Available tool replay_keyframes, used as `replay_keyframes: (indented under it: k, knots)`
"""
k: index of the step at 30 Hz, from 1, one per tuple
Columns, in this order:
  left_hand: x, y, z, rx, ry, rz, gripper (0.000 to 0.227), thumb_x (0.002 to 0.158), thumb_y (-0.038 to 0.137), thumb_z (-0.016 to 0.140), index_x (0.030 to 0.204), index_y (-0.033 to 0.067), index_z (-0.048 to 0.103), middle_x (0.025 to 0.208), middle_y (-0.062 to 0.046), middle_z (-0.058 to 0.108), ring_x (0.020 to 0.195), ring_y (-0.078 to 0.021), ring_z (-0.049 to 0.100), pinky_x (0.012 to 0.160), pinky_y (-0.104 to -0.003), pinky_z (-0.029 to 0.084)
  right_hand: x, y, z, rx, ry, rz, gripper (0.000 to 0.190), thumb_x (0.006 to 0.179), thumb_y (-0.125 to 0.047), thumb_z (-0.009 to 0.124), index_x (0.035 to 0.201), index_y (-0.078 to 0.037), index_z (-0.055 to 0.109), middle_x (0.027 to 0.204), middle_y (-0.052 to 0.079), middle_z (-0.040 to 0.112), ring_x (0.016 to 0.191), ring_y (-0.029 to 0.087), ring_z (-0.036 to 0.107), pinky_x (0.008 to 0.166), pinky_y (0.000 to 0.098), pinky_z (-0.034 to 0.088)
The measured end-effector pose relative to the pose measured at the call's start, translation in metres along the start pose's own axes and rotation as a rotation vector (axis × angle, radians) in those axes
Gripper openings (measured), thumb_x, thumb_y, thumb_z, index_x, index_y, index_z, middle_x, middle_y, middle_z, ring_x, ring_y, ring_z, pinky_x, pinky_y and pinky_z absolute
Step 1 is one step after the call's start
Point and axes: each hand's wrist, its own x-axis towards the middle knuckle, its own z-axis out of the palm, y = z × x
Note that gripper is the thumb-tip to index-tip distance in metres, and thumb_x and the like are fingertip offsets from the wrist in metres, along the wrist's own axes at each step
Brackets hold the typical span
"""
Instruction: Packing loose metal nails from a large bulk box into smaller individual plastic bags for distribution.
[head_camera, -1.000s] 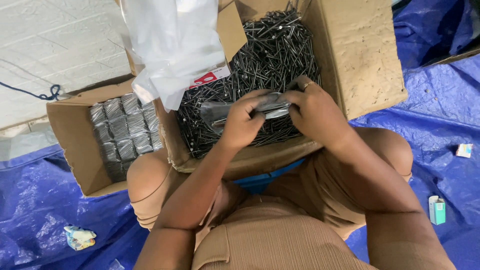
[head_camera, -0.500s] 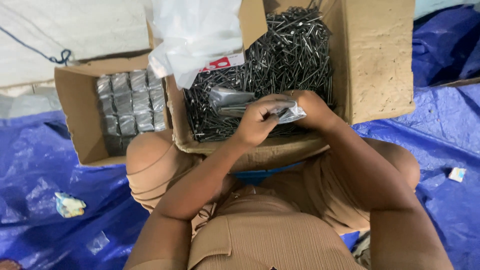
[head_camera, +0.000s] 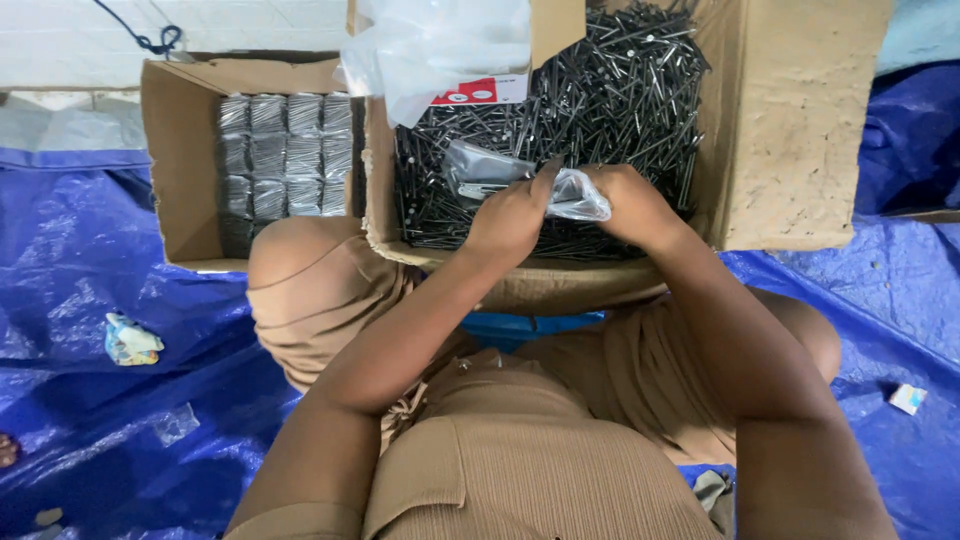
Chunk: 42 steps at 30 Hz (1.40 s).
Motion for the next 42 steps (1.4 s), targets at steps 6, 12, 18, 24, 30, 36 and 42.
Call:
replay_keyframes:
  k: [6, 12, 18, 24, 30, 36, 42]
  knots:
    - [-0.001, -0.016, 0.01, -0.069, -0.024, -0.038, 0.046, 0.079, 0.001, 0.05, 0.123, -0.0001, 0.039, 0.083, -0.019, 0.06, 0.071, -0.0341, 0.063, 0.054, -0.041, 0.054, 0.007, -0.016, -0.002, -0.055, -0.107, 0.036, 0.017, 0.075, -0.004, 0.059, 0.09, 0.003, 0.062, 0.084, 0.022, 0.064, 0.083, 0.04, 0.061, 0.078, 0.0453, 0.047]
    - [-0.016, -0.03, 0.002, -0.091, -0.109, -0.078, 0.044, 0.079, 0.005, 0.051, 0.122, 0.0057, 0.039, 0.084, -0.016, 0.06, 0.077, -0.0347, 0.063, 0.059, -0.046, 0.053, 0.008, -0.02, 0.01, 0.006, -0.156, 0.126, 0.021, 0.076, -0.009, 0.059, 0.095, 0.001, 0.062, 0.092, 0.02, 0.065, 0.087, 0.039, 0.061, 0.078, 0.0456, 0.047]
    - [-0.022, -0.048, -0.013, -0.12, -0.195, -0.051, 0.048, 0.077, -0.003, 0.054, 0.122, -0.0036, 0.038, 0.09, -0.023, 0.06, 0.082, -0.0362, 0.062, 0.063, -0.042, 0.055, 0.011, -0.032, 0.025, -0.226, -0.174, 0.11, 0.034, 0.073, -0.004, 0.063, 0.106, 0.001, 0.058, 0.096, 0.018, 0.062, 0.093, 0.033, 0.061, 0.083, 0.0391, 0.048]
    - [-0.018, -0.042, -0.012, -0.082, -0.245, -0.003, 0.053, 0.075, -0.004, 0.054, 0.124, -0.007, 0.036, 0.09, -0.025, 0.059, 0.082, -0.037, 0.062, 0.064, -0.043, 0.055, 0.009, -0.034, 0.026, -0.259, -0.184, 0.079, 0.037, 0.07, -0.003, 0.068, 0.104, 0.004, 0.057, 0.094, 0.02, 0.061, 0.092, 0.034, 0.061, 0.082, 0.0399, 0.048]
    - [-0.021, -0.035, -0.039, 0.044, -0.135, 0.145, 0.041, 0.074, -0.006, 0.054, 0.114, -0.0064, 0.045, 0.085, -0.023, 0.058, 0.08, -0.0362, 0.061, 0.065, -0.041, 0.054, 0.007, -0.03, 0.029, -0.269, -0.065, 0.043, 0.028, 0.076, -0.004, 0.063, 0.102, 0.002, 0.057, 0.089, 0.016, 0.06, 0.085, 0.032, 0.062, 0.074, 0.0365, 0.05]
    - [-0.025, -0.052, -0.018, -0.026, -0.16, 0.093, 0.034, 0.072, -0.002, 0.053, 0.107, -0.0031, 0.049, 0.089, -0.017, 0.058, 0.084, -0.0348, 0.059, 0.068, -0.041, 0.051, 0.022, -0.051, 0.027, -0.237, -0.176, 0.081, 0.038, 0.076, -0.005, 0.06, 0.113, 0.003, 0.052, 0.105, 0.026, 0.054, 0.102, 0.041, 0.055, 0.086, 0.0419, 0.046]
    - [-0.027, -0.054, -0.022, -0.131, -0.205, 0.08, 0.026, 0.072, 0.006, 0.055, 0.097, 0.0015, 0.057, 0.091, -0.014, 0.056, 0.084, -0.0362, 0.059, 0.069, -0.043, 0.051, 0.018, -0.011, 0.044, -0.281, -0.216, 0.057, 0.032, 0.072, 0.0, 0.063, 0.103, 0.003, 0.059, 0.093, 0.023, 0.061, 0.092, 0.037, 0.061, 0.079, 0.0405, 0.049]
